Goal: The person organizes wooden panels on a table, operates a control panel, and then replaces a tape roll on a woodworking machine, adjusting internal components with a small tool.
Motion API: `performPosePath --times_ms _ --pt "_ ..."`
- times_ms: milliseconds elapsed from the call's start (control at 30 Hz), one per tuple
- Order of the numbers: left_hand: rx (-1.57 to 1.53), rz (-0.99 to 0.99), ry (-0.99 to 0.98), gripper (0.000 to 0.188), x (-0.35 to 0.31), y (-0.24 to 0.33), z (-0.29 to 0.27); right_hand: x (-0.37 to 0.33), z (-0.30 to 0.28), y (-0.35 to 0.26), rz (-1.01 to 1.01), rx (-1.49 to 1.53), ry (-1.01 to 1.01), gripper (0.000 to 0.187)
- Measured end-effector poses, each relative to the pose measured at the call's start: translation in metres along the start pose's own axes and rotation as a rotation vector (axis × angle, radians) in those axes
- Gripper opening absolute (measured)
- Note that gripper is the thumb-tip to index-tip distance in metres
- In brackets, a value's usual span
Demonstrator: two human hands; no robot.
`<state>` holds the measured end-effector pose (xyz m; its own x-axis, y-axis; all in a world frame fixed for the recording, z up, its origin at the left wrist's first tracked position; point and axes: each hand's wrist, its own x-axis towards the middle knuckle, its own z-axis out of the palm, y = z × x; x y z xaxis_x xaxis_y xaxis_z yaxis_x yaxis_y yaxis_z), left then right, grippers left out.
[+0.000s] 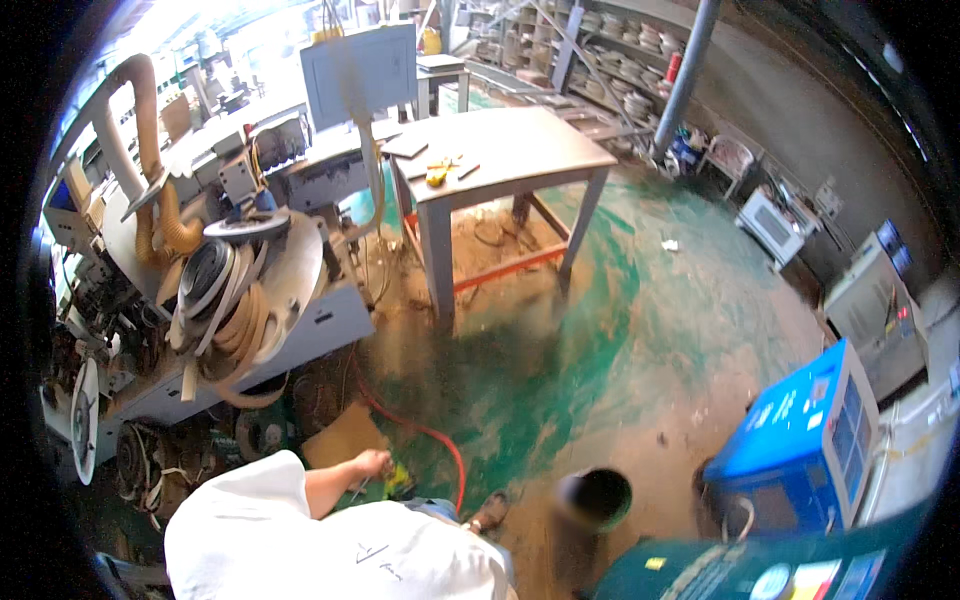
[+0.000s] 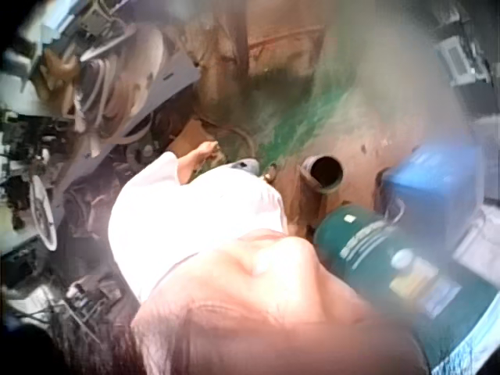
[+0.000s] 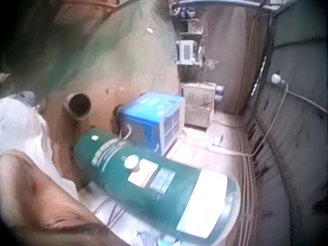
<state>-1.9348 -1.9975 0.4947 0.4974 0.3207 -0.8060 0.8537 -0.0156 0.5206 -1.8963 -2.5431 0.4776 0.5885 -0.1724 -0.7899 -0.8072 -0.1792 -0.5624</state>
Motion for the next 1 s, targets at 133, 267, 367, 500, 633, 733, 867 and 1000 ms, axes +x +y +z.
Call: performPosePath --times_ms 133,267,367,500,633,733,867,1000 --pt "-0.131 -0.045 0.093 0.049 0.052 0.055 -0.009 0.153 -0.036 -0.226 -0.154 0.035 0.022 0.023" --pt "-0.405 -0.115 0.180 0.045 0.154 0.165 0.031 0.358 -0.079 -0.465 -0.563 -0.110 0.107 0.010" --pt "-0.455 -0.057 0.138 0.047 0.262 0.287 0.060 0.453 -0.091 -0.614 -0.696 -0.175 0.112 0.008" --pt "-0.097 0.043 0.129 0.048 0.350 0.465 0.068 0.483 -0.029 -0.648 -0.170 -0.203 0.057 0.013" --pt "0.145 0.462 0.196 0.049 0.424 0.716 0.067 0.510 0.049 -0.709 0.007 -0.477 -0.273 0.013" --pt "0.078 0.470 -0.007 0.047 0.467 0.919 0.070 0.584 0.083 -0.814 -0.014 -0.476 -0.298 0.011" --pt "-0.012 0.583 -0.013 0.046 0.533 1.097 0.083 0.695 0.106 -0.976 -0.064 -0.518 -0.339 0.010" --pt "-0.081 0.578 0.053 0.044 0.587 1.233 0.088 0.806 0.104 -1.172 -0.119 -0.547 -0.282 0.011"
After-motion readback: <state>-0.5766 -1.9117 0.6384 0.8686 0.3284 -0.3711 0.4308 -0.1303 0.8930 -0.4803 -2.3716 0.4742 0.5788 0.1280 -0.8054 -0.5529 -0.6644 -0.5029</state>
